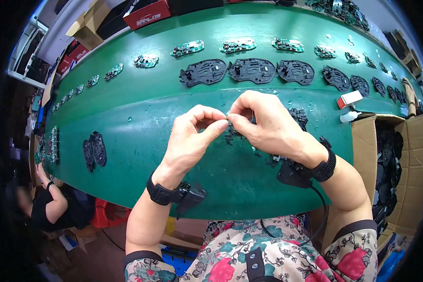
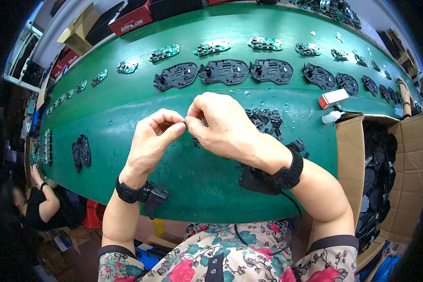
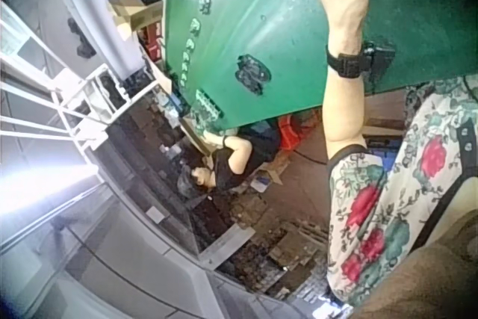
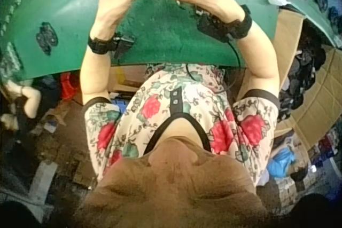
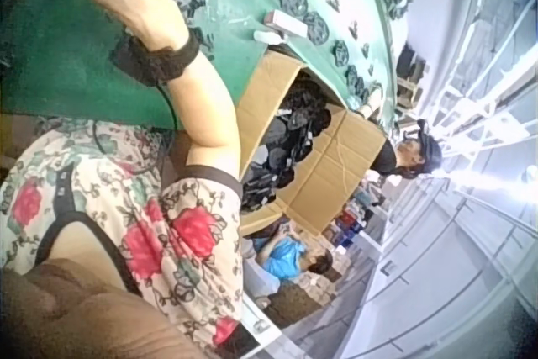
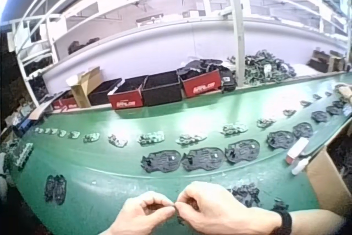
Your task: The person assembles electronic components on a green workbench, picking up small black plastic parts and inserting them into larger black housings. They also apply a liquid from a white bottle onto the components. The person works on multiple units sequentially, placing finished items aside.
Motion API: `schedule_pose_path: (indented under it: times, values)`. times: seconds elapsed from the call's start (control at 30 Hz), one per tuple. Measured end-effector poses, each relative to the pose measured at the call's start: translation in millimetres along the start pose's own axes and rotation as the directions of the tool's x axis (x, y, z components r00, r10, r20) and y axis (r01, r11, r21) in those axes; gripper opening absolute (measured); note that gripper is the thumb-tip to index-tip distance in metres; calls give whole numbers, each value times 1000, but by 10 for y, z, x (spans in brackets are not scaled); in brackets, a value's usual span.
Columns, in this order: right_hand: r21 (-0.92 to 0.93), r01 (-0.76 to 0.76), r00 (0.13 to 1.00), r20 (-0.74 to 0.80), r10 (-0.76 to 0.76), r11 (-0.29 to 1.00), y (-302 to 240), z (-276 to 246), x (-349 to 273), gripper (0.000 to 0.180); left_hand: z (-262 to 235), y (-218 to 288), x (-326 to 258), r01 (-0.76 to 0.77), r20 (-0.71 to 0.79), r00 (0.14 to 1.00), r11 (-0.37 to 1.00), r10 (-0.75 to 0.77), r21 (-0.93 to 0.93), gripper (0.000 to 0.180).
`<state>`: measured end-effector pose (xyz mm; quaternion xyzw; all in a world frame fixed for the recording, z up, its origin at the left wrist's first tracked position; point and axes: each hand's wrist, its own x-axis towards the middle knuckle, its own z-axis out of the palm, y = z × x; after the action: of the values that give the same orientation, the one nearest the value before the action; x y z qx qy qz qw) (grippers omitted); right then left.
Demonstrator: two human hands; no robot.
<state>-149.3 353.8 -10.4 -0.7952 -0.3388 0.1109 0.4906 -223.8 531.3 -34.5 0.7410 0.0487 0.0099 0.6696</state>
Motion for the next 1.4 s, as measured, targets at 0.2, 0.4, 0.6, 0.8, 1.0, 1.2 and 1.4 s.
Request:
schedule_pose_path:
  times: [0.2, 0.4, 0.6, 0.8, 1.0, 1.2, 1.4]
  values:
    - [-17, -12, 987, -159, 9, 1000, 34, 28, 45, 15, -5, -10, 193, -99, -5, 995, 993, 99, 58, 12]
    - [-150, 134, 945, -279, -172, 980, 95, -126, -15, 7, -336, 35, 1009, -97, -107, 982, 907, 154, 410, 10]
    - [-195, 82, 952, -275, -135, 977, 160, -280, -318, 9, -501, -111, 1779, 72, -138, 990, 752, 25, 655, 12]
    - [-183, -23, 957, -287, -31, 983, 255, -383, -522, 10, -467, -152, 1928, 139, -107, 990, 750, -91, 647, 13]
    - [-170, -45, 954, -299, -8, 984, 290, -367, -562, 10, -391, 23, 2071, 152, -73, 985, 585, -157, 796, 11]
    - [-161, -43, 951, -308, -9, 986, 271, -337, -592, 10, -388, -117, 2181, 243, -221, 970, 501, -103, 830, 15]
    - [-169, -58, 949, -315, 2, 984, 261, -335, -652, 10, -373, -147, 2147, 314, -288, 948, 569, -139, 760, 19]
